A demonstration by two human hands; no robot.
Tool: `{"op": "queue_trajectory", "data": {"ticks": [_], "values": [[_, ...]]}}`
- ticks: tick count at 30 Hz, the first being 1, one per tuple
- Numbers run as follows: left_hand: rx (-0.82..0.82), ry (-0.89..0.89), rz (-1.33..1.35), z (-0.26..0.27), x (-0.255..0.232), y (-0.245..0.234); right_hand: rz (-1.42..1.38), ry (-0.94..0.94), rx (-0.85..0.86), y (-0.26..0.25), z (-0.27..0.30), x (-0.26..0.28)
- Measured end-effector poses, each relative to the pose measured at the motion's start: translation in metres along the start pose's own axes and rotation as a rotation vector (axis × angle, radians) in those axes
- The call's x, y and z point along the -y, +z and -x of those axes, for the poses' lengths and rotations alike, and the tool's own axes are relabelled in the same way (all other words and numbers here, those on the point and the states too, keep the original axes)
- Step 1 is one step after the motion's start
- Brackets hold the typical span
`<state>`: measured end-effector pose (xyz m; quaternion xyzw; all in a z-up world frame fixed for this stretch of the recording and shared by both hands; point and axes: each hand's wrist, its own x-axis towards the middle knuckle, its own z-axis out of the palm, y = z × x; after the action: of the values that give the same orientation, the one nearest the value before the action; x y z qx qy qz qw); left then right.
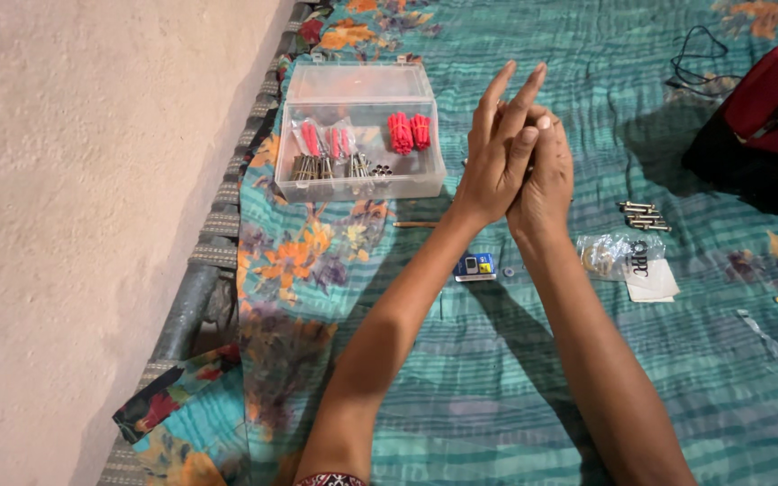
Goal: The person assembles small electrical components by hand on a patterned bedsheet. They pick up metal pins and cylindrical connectors, insert the pins into the connectors, and place the assembled units into a clear plastic container.
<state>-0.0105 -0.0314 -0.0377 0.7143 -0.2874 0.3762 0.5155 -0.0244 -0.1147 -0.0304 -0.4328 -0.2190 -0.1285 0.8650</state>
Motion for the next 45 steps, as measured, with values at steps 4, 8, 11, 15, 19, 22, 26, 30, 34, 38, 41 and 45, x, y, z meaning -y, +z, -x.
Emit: {"op": "queue_trajectory", "data": {"ticks": [4,8,11,15,19,22,26,30,34,38,41,45], "values": [[-0.009,-0.011,-0.04,0.001,0.003,0.002,0.005,0.013,-0.022,-0.002,0.001,-0.004],[-0.024,0.004,-0.044,0.002,0.007,0.004,-0.009,0.029,-0.031,-0.003,0.002,-0.006],[-0.022,0.037,-0.035,0.002,0.01,0.004,0.023,0.022,-0.018,-0.008,0.003,-0.009],[-0.03,0.025,0.295,-0.003,0.012,0.006,-0.078,0.059,-0.127,-0.01,-0.003,-0.014],[-0.113,0.045,0.28,-0.005,0.013,0.007,0.115,0.062,-0.062,0.011,0.008,-0.006],[-0.132,0.027,0.258,-0.004,0.011,0.005,0.212,0.087,-0.027,0.023,0.015,-0.001],[-0.128,0.021,0.287,-0.006,0.013,0.001,-0.007,0.119,0.026,0.02,0.012,-0.005],[-0.081,0.01,0.272,-0.004,0.011,0.002,-0.036,0.116,0.044,0.009,0.008,-0.004],[-0.046,-0.018,0.255,-0.001,0.012,0.003,-0.006,0.116,0.032,0.01,0.008,-0.005],[-0.066,-0.125,0.368,-0.008,0.027,-0.001,-0.035,0.111,0.123,0.018,0.009,-0.004],[-0.052,-0.138,0.311,-0.008,0.032,0.0,-0.035,0.11,0.144,0.019,0.014,-0.009],[-0.01,-0.105,0.253,-0.005,0.036,-0.001,-0.075,0.128,0.092,0.007,0.012,-0.026]]}}
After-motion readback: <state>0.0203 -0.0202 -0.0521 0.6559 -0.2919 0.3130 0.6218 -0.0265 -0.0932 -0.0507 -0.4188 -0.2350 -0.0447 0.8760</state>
